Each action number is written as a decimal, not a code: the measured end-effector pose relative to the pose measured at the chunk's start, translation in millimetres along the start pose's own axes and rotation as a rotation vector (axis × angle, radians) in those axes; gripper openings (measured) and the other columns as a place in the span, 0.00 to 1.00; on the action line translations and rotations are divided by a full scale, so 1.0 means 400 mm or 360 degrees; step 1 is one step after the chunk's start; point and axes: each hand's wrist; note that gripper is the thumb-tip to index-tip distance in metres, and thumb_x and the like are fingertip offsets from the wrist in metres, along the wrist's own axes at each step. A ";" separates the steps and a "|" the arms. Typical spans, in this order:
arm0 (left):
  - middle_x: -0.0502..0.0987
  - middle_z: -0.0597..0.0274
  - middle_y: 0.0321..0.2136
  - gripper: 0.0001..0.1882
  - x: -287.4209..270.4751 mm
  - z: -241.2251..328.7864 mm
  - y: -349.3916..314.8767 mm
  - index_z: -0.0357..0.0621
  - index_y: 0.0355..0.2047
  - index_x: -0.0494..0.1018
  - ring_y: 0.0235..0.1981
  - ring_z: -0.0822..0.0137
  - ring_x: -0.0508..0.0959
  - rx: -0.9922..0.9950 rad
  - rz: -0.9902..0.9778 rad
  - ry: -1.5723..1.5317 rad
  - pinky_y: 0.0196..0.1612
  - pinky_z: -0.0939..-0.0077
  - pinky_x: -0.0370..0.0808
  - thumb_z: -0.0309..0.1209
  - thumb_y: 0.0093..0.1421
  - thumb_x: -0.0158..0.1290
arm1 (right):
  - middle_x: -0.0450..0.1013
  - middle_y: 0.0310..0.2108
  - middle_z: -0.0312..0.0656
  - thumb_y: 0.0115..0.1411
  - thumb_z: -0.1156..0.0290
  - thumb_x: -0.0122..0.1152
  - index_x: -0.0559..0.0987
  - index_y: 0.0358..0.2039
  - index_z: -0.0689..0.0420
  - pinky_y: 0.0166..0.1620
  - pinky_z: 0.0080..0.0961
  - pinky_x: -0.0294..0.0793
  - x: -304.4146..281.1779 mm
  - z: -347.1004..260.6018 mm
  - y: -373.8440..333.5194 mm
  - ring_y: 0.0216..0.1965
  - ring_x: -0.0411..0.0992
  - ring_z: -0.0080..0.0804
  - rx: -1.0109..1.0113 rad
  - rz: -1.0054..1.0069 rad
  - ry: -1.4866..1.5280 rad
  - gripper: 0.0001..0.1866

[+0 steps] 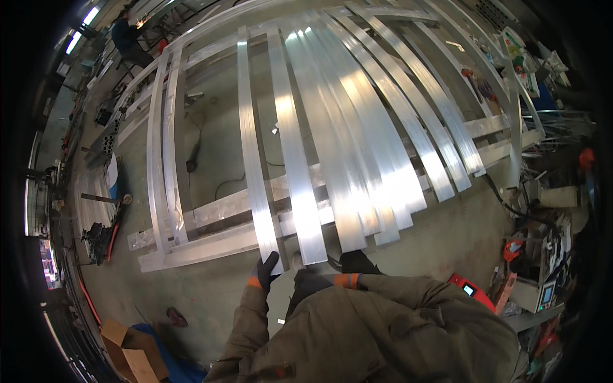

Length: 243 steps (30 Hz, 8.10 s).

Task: The person handles multiple long aluminum bars, aligns them into a rectangular frame, and uses an angle grinder to smooth edges and corners. The person repeatedly positions bars, grinds edges, and repositions components within the frame structure.

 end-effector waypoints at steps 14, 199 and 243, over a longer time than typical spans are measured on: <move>0.79 0.66 0.57 0.34 -0.144 0.054 0.024 0.53 0.67 0.73 0.56 0.65 0.79 -0.0028 -0.0421 0.0140 0.57 0.60 0.79 0.54 0.68 0.65 | 0.77 0.54 0.41 0.75 0.57 0.65 0.71 0.70 0.61 0.56 0.32 0.77 0.285 0.052 0.328 0.55 0.75 0.32 0.0172 0.1088 -0.0518 0.31; 0.81 0.49 0.54 0.43 -0.164 -0.451 -0.350 0.53 0.76 0.60 0.55 0.42 0.82 0.1205 0.1926 0.2022 0.58 0.52 0.80 0.39 0.64 0.66 | 0.80 0.61 0.53 0.73 0.46 0.65 0.75 0.69 0.63 0.62 0.30 0.76 -0.399 -1.139 0.095 0.59 0.77 0.34 -0.1109 0.2182 -0.0884 0.37; 0.76 0.33 0.57 0.56 0.948 -0.348 -0.300 0.37 0.71 0.65 0.61 0.32 0.74 0.1856 0.0548 0.1828 0.62 0.42 0.73 0.47 0.44 0.75 | 0.76 0.61 0.55 0.74 0.58 0.65 0.77 0.64 0.63 0.60 0.38 0.79 -0.516 -0.704 -1.159 0.55 0.78 0.47 -0.1170 0.2522 -0.0695 0.26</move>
Point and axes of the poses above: each hand's wrist, its own y-axis towards the middle knuckle, its own x-axis out of the palm, z = x × y
